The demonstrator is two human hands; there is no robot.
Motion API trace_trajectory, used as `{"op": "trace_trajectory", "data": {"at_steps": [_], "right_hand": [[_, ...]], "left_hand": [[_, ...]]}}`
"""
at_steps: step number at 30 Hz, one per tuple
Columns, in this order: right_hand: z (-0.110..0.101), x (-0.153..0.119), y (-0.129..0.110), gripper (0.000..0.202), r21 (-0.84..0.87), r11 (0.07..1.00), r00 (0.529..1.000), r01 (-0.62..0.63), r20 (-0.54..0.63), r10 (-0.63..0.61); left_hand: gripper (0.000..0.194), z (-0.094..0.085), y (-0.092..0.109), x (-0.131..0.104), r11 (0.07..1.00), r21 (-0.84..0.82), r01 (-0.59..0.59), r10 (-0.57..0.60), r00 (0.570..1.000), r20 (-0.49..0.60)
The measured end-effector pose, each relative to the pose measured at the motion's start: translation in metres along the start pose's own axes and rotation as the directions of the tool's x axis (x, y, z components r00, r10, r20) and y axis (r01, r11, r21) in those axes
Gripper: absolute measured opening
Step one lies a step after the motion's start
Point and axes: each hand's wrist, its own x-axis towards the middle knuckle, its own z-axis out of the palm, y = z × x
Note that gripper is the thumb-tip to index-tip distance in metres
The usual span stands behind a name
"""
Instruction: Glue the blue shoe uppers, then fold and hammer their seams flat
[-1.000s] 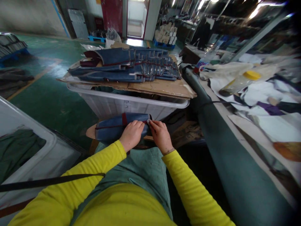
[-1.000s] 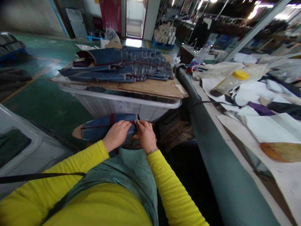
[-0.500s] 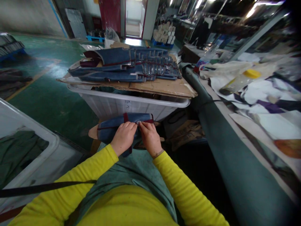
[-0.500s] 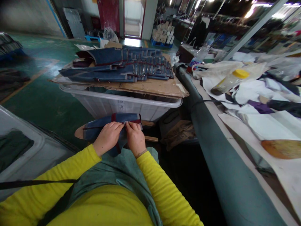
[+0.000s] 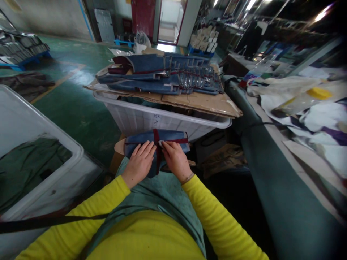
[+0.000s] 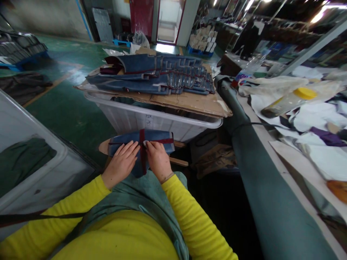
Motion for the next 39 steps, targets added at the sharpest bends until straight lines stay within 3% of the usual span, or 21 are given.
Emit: {"op": "trace_trajectory", "data": {"at_steps": [8,15,22,29,39], "right_hand": [[-0.004,0.000,0.005,0.033,0.119,0.991,0.998,0.056,0.024,-0.060],[-0.017,0.009,0.007,0.031,0.073,0.994,0.982,0.085,0.161,-0.095],[-0.028,0.025,0.006,0.026,0.066,0.991,0.950,0.118,0.284,-0.132],[-0.024,0.028,-0.003,0.026,-0.018,0.993,0.949,0.121,0.295,-0.110],[-0.012,0.036,-0.010,0.031,-0.105,0.983,0.953,0.152,0.278,-0.118]], "left_hand": [[0.044,0.000,0.002,-0.010,1.000,-0.012,-0.005,0.005,1.000,-0.001],[0.031,-0.011,0.005,0.013,0.990,-0.055,0.130,-0.131,0.991,-0.014],[0.028,-0.012,0.003,0.024,0.995,-0.044,0.089,-0.089,0.996,0.004],[0.032,-0.006,-0.001,0.021,0.998,-0.055,0.036,-0.036,0.999,0.010],[0.030,-0.009,-0.005,0.022,0.994,-0.081,0.072,-0.068,0.997,0.042]]}}
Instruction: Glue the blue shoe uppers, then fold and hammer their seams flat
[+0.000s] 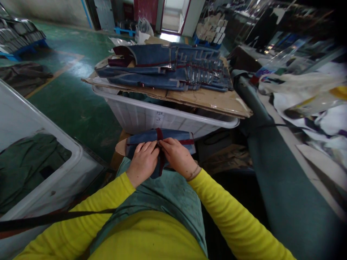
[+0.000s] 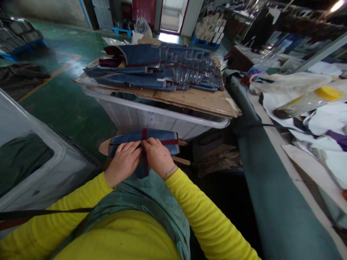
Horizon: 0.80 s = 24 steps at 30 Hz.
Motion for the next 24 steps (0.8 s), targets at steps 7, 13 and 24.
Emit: {"op": "trace_trajectory", "data": {"at_steps": [7,13,24], "right_hand": [[0.013,0.005,0.000,0.037,0.038,0.998,0.996,0.057,-0.067,-0.054],[0.019,-0.003,-0.002,0.037,0.045,0.996,0.990,0.073,-0.123,-0.067],[0.038,0.008,-0.037,0.038,0.027,0.997,0.993,0.070,-0.093,-0.068]], "left_hand": [[0.037,0.004,-0.009,-0.014,1.000,0.004,-0.028,0.028,1.000,-0.013],[0.042,-0.003,-0.019,-0.030,1.000,0.023,-0.014,0.015,1.000,-0.025],[0.042,-0.008,-0.034,-0.042,0.998,0.044,0.033,-0.032,0.999,-0.031]]}}
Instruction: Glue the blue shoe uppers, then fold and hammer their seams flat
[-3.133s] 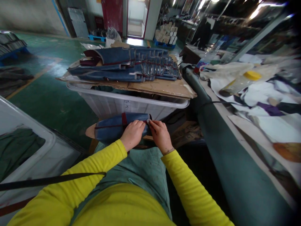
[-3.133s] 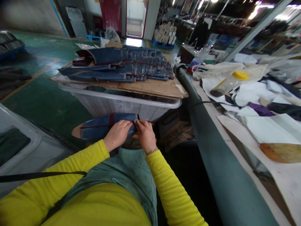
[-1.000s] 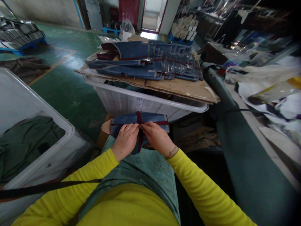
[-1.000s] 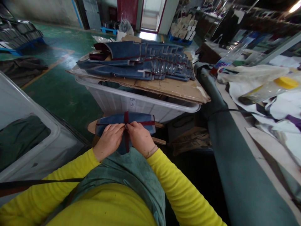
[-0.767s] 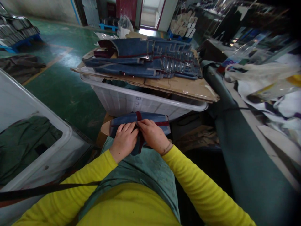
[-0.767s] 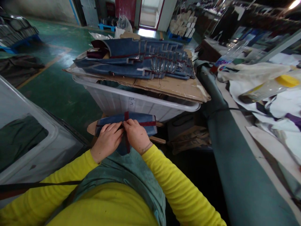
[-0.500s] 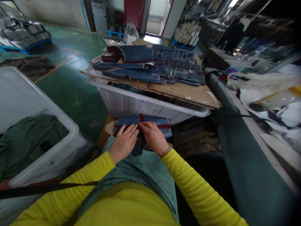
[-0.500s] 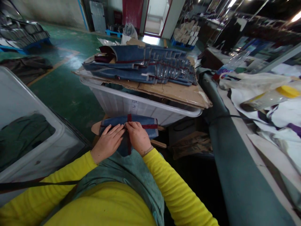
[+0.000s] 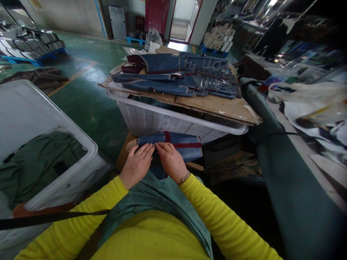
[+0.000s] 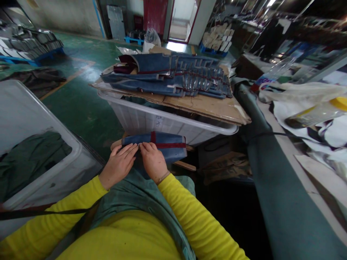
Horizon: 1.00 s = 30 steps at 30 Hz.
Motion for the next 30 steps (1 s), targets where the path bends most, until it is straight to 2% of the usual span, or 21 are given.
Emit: {"op": "trace_trajectory", "data": {"at_steps": [11,16,22,30], "right_hand": [[0.018,0.029,-0.039,0.041,0.001,0.996,0.992,0.088,0.090,-0.088],[0.019,0.037,-0.047,0.041,0.010,0.994,0.988,0.106,0.113,-0.107],[0.005,0.024,-0.032,0.037,0.011,0.996,0.989,0.088,0.116,-0.089],[-0.027,-0.012,0.014,0.037,-0.136,0.990,0.995,-0.042,0.085,0.054]], "left_hand": [[0.045,-0.004,-0.037,-0.032,0.991,0.019,0.132,-0.131,0.991,-0.029],[0.048,-0.002,-0.040,-0.036,0.983,0.001,0.182,-0.181,0.982,-0.056],[0.051,0.004,-0.025,-0.029,0.983,-0.005,0.183,-0.183,0.981,-0.059],[0.042,-0.009,-0.022,-0.016,0.988,0.022,0.152,-0.151,0.988,-0.038]]}}
